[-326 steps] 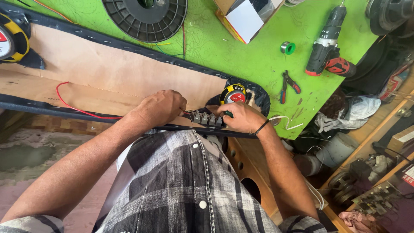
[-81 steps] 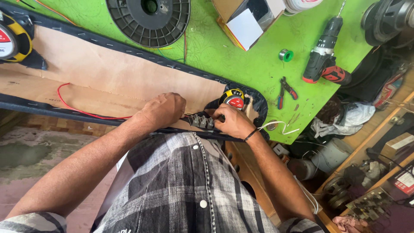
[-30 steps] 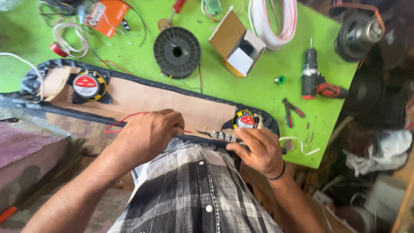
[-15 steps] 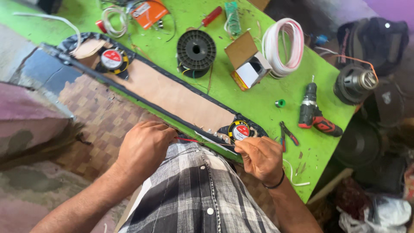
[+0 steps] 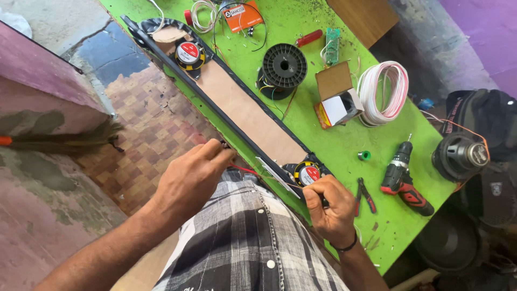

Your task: The person uses a screwdriver to connect red and white wires to a terminal block mounted on a wooden frame. They repeatedly tighten and loosen screws while adjusting wire placement.

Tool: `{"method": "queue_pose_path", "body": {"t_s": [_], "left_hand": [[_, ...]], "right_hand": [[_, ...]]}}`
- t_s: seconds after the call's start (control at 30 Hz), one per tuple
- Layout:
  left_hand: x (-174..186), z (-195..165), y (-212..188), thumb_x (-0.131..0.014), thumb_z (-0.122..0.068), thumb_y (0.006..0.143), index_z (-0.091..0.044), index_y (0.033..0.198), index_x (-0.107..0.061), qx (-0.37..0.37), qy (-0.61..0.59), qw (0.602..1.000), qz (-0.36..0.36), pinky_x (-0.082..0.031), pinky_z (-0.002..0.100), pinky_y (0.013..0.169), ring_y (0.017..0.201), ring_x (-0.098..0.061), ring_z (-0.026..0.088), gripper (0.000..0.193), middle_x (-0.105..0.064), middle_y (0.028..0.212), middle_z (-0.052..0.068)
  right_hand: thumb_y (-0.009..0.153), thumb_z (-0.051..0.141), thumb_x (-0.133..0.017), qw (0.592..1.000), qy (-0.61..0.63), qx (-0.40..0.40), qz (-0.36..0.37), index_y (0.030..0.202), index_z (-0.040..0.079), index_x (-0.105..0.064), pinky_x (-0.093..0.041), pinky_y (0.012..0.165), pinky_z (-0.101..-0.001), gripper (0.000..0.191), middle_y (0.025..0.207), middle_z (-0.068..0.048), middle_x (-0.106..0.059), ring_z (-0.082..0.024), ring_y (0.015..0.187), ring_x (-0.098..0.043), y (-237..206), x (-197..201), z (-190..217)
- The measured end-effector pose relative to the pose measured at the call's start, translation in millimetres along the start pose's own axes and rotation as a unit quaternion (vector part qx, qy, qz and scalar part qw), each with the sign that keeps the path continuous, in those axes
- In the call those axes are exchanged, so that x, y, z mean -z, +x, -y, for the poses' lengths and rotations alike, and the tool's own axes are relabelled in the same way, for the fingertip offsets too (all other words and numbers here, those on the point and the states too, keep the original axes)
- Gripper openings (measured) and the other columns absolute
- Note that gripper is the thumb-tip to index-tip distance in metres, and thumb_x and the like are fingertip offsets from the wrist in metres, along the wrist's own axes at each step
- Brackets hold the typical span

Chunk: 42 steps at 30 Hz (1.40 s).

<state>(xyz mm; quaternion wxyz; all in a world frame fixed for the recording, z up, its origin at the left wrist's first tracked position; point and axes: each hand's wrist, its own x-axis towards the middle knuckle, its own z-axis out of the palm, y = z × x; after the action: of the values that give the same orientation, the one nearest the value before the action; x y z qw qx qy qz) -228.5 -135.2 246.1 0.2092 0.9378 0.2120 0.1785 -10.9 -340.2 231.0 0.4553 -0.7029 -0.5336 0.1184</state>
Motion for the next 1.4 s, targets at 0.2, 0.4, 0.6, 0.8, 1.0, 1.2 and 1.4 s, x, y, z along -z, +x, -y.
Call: {"method": "queue_pose_path", "body": {"t_s": [0.2, 0.4, 0.6, 0.8, 1.0, 1.2, 1.4], "left_hand": [[-5, 5, 0, -0.063, -0.01, 0.079, -0.007, 0.087, -0.064, 0.016, 0.101, 0.992, 0.078, -0.056, 0.04, 0.072, 0.085, -0.068, 0.026, 0.009, -0.062, 0.086, 0.008], [-8, 10, 17, -0.064, -0.017, 0.086, -0.008, 0.085, -0.061, -0.012, 0.156, 0.985, 0.071, -0.053, 0.039, 0.074, 0.081, -0.067, 0.024, 0.01, -0.061, 0.082, 0.007], [-10, 24, 47, -0.066, -0.023, 0.087, -0.01, 0.086, -0.06, -0.033, 0.153, 0.983, 0.1, -0.051, 0.041, 0.076, 0.086, -0.066, 0.024, 0.015, -0.06, 0.083, 0.006], [-30, 63, 97, -0.071, -0.026, 0.083, -0.006, 0.088, -0.06, -0.067, 0.036, 0.987, 0.142, -0.052, 0.045, 0.071, 0.084, -0.066, 0.03, 0.023, -0.06, 0.087, 0.01], [-49, 114, 158, -0.075, -0.027, 0.082, -0.006, 0.086, -0.059, -0.048, -0.033, 0.972, 0.23, -0.054, 0.047, 0.066, 0.081, -0.068, 0.034, 0.026, -0.061, 0.088, 0.01], [-95, 127, 206, -0.076, -0.029, 0.083, -0.006, 0.085, -0.058, -0.089, -0.082, 0.941, 0.315, -0.053, 0.05, 0.067, 0.082, -0.068, 0.036, 0.03, -0.063, 0.09, 0.011], [-122, 142, 227, -0.077, -0.026, 0.08, -0.005, 0.087, -0.062, -0.084, -0.183, 0.886, 0.418, -0.054, 0.048, 0.07, 0.082, -0.069, 0.035, 0.027, -0.068, 0.088, 0.01]], "right_hand": [[0.094, 0.008, -0.071, 0.999, 0.016, 0.033, 0.026, 0.086, 0.004, -0.065, -0.046, 0.058, -0.028, 0.011, 0.078, -0.004, -0.064, -0.014, 0.066, -0.059, 2, 2, -2], [0.093, 0.006, -0.07, 1.0, 0.014, -0.011, 0.013, 0.085, 0.003, -0.066, -0.043, 0.055, -0.0286, 0.009, 0.078, -0.005, -0.061, -0.013, 0.062, -0.055, 5, -3, -4], [0.097, 0.01, -0.066, 0.996, 0.041, -0.072, 0.023, 0.084, 0.001, -0.06, -0.045, 0.062, -0.0296, 0.017, 0.075, -0.004, -0.057, -0.013, 0.066, -0.053, 5, -12, -42], [0.097, 0.013, -0.068, 0.817, 0.344, -0.462, 0.004, 0.084, -0.001, -0.063, -0.03, 0.046, -0.0266, 0.021, 0.064, 0.002, -0.048, -0.009, 0.053, -0.04, -5, -21, -110], [0.109, 0.016, -0.063, 0.929, 0.139, -0.327, -0.1, 0.105, -0.004, -0.071, -0.048, 0.07, -0.021, 0.022, 0.093, -0.003, -0.068, -0.006, 0.081, -0.056, 10, 7, -118], [0.071, 0.032, -0.089, 0.946, -0.041, -0.321, -0.021, 0.136, -0.004, -0.062, -0.058, 0.061, -0.0278, 0.079, 0.135, -0.017, -0.067, -0.015, 0.063, -0.063, 53, -33, -75], [0.091, 0.012, -0.075, 0.948, -0.146, -0.282, -0.003, 0.107, 0.008, -0.075, -0.059, 0.068, -0.0338, 0.017, 0.099, -0.008, -0.075, -0.026, 0.082, -0.074, 71, -57, -73]]}}
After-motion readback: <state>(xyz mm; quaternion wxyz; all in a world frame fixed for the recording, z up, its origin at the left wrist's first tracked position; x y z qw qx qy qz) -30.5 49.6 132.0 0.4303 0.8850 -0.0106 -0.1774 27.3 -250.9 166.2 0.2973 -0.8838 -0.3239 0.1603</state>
